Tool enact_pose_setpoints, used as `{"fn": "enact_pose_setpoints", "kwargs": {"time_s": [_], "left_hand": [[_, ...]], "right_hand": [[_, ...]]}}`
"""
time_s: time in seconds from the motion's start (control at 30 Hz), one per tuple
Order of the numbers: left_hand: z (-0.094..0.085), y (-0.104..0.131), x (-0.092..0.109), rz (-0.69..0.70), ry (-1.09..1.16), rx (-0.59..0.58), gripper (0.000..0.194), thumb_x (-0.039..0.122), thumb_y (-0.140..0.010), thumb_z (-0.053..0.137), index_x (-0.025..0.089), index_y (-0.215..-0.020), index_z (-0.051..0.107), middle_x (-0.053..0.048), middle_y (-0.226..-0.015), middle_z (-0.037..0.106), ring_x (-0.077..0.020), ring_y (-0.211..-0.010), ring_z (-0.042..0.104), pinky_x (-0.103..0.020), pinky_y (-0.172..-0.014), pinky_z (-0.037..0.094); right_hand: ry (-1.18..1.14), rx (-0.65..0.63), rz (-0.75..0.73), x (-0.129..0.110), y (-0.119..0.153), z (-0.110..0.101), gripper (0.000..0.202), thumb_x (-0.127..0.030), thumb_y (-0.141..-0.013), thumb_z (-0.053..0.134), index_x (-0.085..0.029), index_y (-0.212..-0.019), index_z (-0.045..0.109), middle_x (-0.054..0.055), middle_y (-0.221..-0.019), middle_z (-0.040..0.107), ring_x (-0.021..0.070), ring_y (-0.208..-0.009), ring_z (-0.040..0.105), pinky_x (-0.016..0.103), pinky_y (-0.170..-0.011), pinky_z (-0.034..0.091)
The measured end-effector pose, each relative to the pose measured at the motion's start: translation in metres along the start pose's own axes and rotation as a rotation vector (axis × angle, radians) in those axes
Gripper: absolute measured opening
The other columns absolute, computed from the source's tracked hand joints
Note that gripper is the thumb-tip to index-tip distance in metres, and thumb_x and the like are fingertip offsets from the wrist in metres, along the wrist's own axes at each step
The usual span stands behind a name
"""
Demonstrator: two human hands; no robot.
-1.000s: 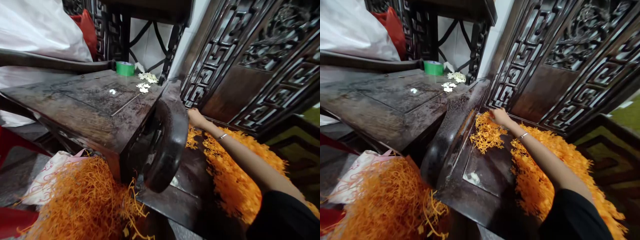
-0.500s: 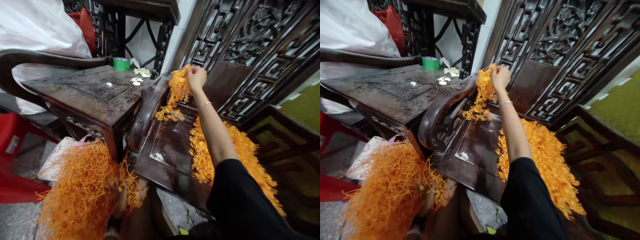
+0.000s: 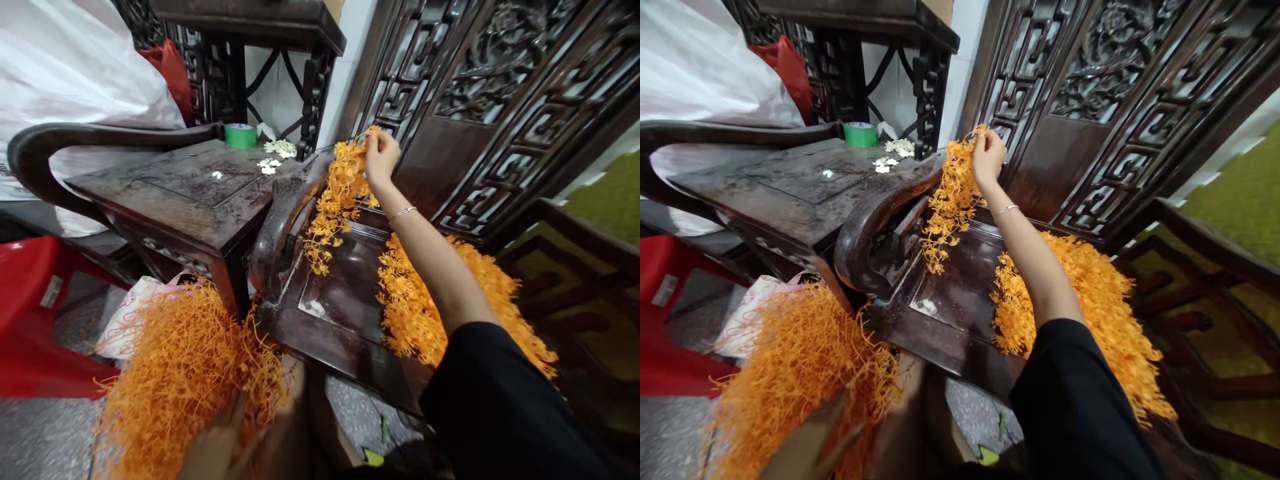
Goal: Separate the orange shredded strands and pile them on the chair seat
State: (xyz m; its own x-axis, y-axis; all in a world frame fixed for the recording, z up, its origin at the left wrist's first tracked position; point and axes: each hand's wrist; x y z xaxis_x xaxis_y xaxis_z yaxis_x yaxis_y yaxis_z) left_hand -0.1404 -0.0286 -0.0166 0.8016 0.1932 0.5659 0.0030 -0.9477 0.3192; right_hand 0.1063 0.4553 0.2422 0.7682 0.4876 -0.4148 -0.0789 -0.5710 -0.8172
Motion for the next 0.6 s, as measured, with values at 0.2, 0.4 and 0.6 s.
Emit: {"fn": "enact_pose_setpoints", "kwargs": {"time_s": [0.2,0.4,0.6], "left_hand": [[-0.091,-0.002,0.035,0.142,0.21,0.36,0.035,0.054,-0.086,0.052,0.033,-0.105,0.074,0.002,-0.112,0.074,-0.0273,-0.102,0.07,-0.042,-0.09,0.057],[-0.108,-0.06,0.172,0.32,0.367,0.973,0.045,0.052,-0.086,0.062,0.024,-0.121,0.065,-0.006,-0.112,0.073,-0.0239,-0.086,0.065,-0.042,-0.086,0.053],[-0.095,-0.069,0.178,0.312,0.484,1.038,0.045,0.042,-0.085,0.067,0.022,-0.125,0.062,-0.006,-0.112,0.073,-0.0195,-0.08,0.063,-0.034,-0.077,0.054]], "right_hand": [[-0.21,0.135,0.059,-0.029,-0.031,-0.042,0.044,-0.049,-0.103,0.023,-0.019,-0.092,0.053,0.002,-0.084,0.053,0.0115,-0.078,0.053,0.026,-0.07,0.057],[-0.262,0.189,-0.053,-0.081,-0.066,-0.086,0.044,-0.035,-0.1,0.013,-0.021,-0.076,0.046,0.0,-0.082,0.05,0.0115,-0.088,0.062,0.023,-0.074,0.055],[-0.171,0.076,-0.04,-0.109,-0.076,-0.103,0.032,-0.022,-0.1,0.032,-0.02,-0.07,0.041,0.0,-0.076,0.052,0.0115,-0.086,0.06,0.023,-0.081,0.052]]}}
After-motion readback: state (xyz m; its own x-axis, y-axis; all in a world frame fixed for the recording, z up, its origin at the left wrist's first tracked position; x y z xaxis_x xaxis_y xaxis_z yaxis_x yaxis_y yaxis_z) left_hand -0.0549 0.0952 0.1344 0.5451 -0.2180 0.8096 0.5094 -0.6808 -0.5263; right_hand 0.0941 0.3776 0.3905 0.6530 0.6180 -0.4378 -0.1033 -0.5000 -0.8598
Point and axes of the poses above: each hand's wrist, its own y-axis away from the middle knuckle, its own z-axis out of the palm, x = y × z
